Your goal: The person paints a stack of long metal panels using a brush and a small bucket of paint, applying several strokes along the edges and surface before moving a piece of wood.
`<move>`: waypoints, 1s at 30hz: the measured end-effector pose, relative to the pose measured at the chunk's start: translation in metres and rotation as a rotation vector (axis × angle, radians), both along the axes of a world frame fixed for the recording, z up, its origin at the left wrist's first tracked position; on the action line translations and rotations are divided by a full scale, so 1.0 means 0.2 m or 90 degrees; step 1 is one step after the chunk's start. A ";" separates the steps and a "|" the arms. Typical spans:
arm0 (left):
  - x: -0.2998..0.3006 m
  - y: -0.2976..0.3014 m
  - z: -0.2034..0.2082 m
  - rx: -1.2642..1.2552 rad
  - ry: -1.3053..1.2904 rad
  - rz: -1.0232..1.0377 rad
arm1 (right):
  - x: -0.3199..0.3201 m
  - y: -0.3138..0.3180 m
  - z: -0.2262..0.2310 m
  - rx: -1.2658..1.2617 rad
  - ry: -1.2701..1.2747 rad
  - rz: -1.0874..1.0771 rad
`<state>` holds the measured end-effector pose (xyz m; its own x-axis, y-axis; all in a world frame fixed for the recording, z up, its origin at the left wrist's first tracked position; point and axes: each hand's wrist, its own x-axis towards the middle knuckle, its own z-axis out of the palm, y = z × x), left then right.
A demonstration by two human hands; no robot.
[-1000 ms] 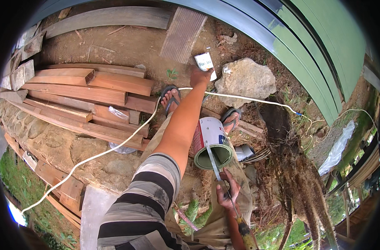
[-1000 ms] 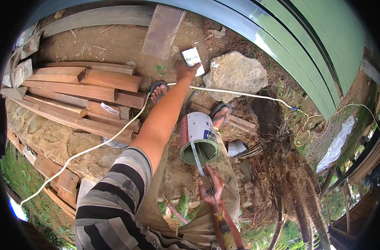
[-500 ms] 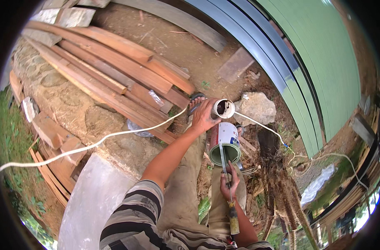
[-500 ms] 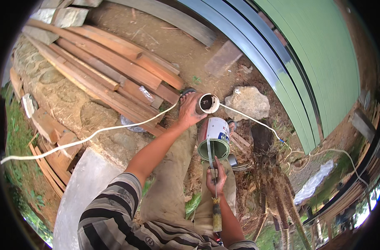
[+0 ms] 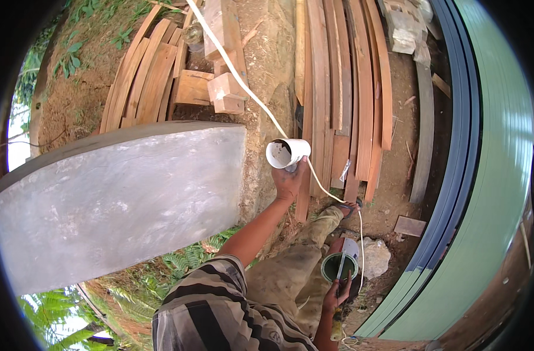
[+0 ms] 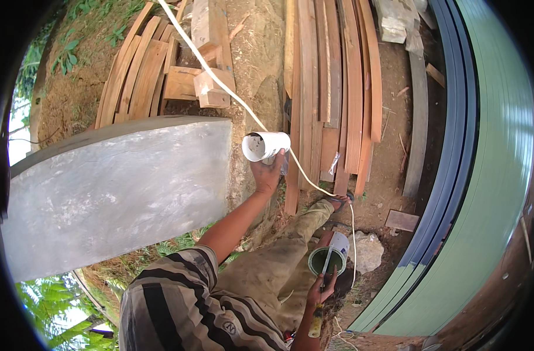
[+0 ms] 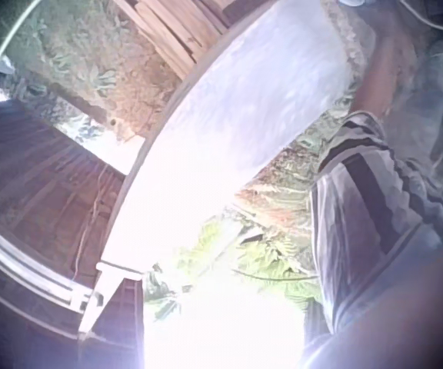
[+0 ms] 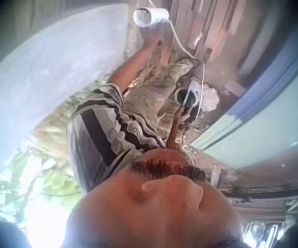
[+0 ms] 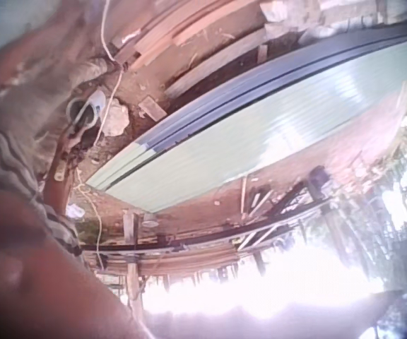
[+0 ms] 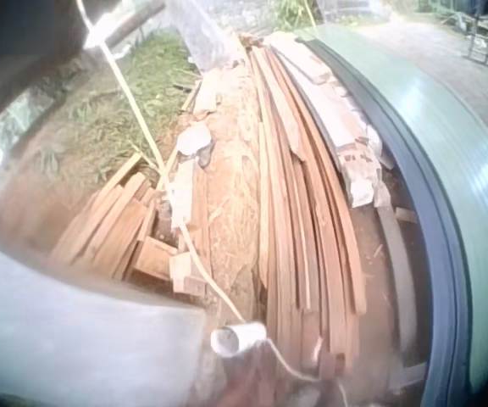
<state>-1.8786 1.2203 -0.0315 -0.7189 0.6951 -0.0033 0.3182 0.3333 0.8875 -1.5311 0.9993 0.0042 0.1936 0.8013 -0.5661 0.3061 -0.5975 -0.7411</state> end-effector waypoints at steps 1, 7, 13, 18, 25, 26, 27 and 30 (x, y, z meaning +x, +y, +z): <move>-0.06 0.05 0.10 0.042 0.001 0.041 | -0.02 0.06 0.06 -0.031 -0.001 0.015; -0.77 0.40 0.35 0.273 0.101 0.306 | -0.08 0.27 0.18 0.007 -0.009 0.120; -1.40 0.51 0.25 0.046 0.092 0.493 | -0.17 0.50 0.40 0.059 -0.024 0.197; -1.26 0.51 0.27 -0.093 0.105 0.510 | -0.18 0.53 0.48 0.102 -0.041 0.215; -1.03 0.26 0.26 0.008 0.122 0.373 | -0.16 0.58 0.75 0.089 -0.004 0.181; -0.92 0.24 0.29 0.002 0.133 0.322 | -0.16 0.58 0.76 0.097 -0.003 0.163; -0.79 0.17 0.31 -0.023 0.168 0.261 | -0.16 0.58 0.78 0.091 0.024 0.140; -0.24 0.04 0.60 0.044 0.061 0.092 | -0.19 0.60 0.88 0.101 0.025 0.054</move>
<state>-1.9264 1.2280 0.0887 -0.8060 0.5808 0.1144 0.3554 0.3202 0.8782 -1.5684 1.1188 0.1795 0.1019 0.8934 -0.4376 0.3199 -0.4460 -0.8359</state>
